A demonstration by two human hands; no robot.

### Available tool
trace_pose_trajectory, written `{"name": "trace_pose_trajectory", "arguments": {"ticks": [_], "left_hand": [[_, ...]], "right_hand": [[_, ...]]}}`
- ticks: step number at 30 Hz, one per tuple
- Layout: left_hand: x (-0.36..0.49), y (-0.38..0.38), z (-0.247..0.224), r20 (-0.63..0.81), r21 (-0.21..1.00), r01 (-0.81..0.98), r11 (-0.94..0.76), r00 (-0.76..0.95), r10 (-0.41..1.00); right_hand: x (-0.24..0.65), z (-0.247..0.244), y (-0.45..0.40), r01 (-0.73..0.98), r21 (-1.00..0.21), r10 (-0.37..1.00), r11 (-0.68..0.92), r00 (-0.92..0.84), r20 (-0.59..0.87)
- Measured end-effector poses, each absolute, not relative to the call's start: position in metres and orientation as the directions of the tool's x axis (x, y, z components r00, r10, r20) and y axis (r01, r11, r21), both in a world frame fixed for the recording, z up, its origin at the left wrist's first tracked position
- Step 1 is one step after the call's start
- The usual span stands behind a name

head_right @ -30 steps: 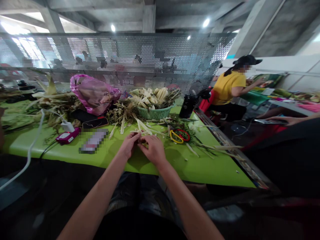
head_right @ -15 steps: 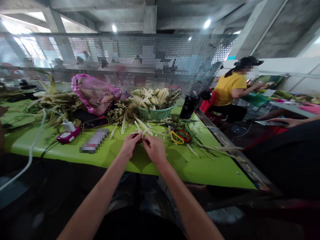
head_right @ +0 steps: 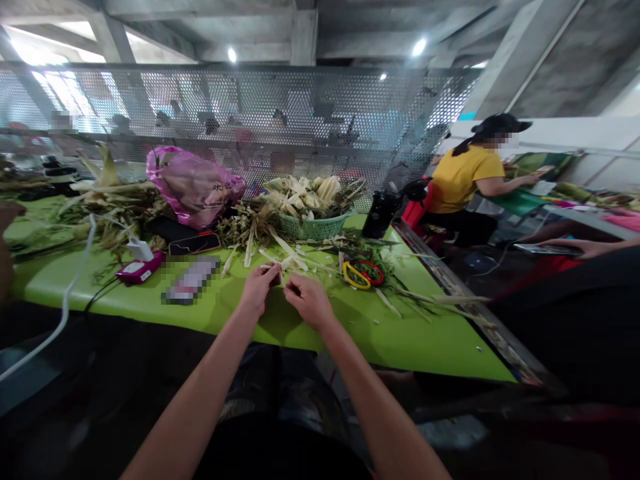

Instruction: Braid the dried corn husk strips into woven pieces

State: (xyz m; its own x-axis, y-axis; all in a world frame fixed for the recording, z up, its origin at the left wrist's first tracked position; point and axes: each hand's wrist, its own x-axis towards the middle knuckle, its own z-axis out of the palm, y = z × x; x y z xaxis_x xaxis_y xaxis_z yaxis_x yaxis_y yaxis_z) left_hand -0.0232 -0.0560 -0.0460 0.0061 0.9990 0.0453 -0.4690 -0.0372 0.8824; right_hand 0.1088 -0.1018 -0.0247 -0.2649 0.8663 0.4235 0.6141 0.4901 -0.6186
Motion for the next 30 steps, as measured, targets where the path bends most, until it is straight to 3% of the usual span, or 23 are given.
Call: {"name": "trace_pose_trajectory", "arguments": {"ticks": [3,8,11,17,30], "left_hand": [[-0.025,-0.056,-0.046,0.031,0.9,-0.435,-0.007,0.049,0.998],[-0.024,-0.06,-0.044,0.05,0.916,-0.399,0.037,0.206,0.977],[-0.021,-0.063,-0.042,0.067,0.905,-0.419,0.072,0.308,0.949],[-0.019,-0.068,-0.039,0.071,0.88,-0.459,0.121,0.379,0.923],[-0.021,-0.066,-0.041,0.098,0.916,-0.395,0.069,0.388,0.917]], "right_hand": [[0.114,-0.028,-0.102,0.513,-0.727,0.887,0.455,-0.187,0.423],[0.128,-0.035,-0.091,0.293,-0.885,0.877,0.361,0.217,0.429],[0.131,-0.037,-0.085,0.263,-0.909,0.909,0.324,0.181,0.376],[0.127,-0.032,-0.089,0.384,-0.86,0.892,0.337,0.163,0.422],[0.131,-0.035,-0.087,0.457,-0.806,0.809,0.376,0.263,0.526]]}}
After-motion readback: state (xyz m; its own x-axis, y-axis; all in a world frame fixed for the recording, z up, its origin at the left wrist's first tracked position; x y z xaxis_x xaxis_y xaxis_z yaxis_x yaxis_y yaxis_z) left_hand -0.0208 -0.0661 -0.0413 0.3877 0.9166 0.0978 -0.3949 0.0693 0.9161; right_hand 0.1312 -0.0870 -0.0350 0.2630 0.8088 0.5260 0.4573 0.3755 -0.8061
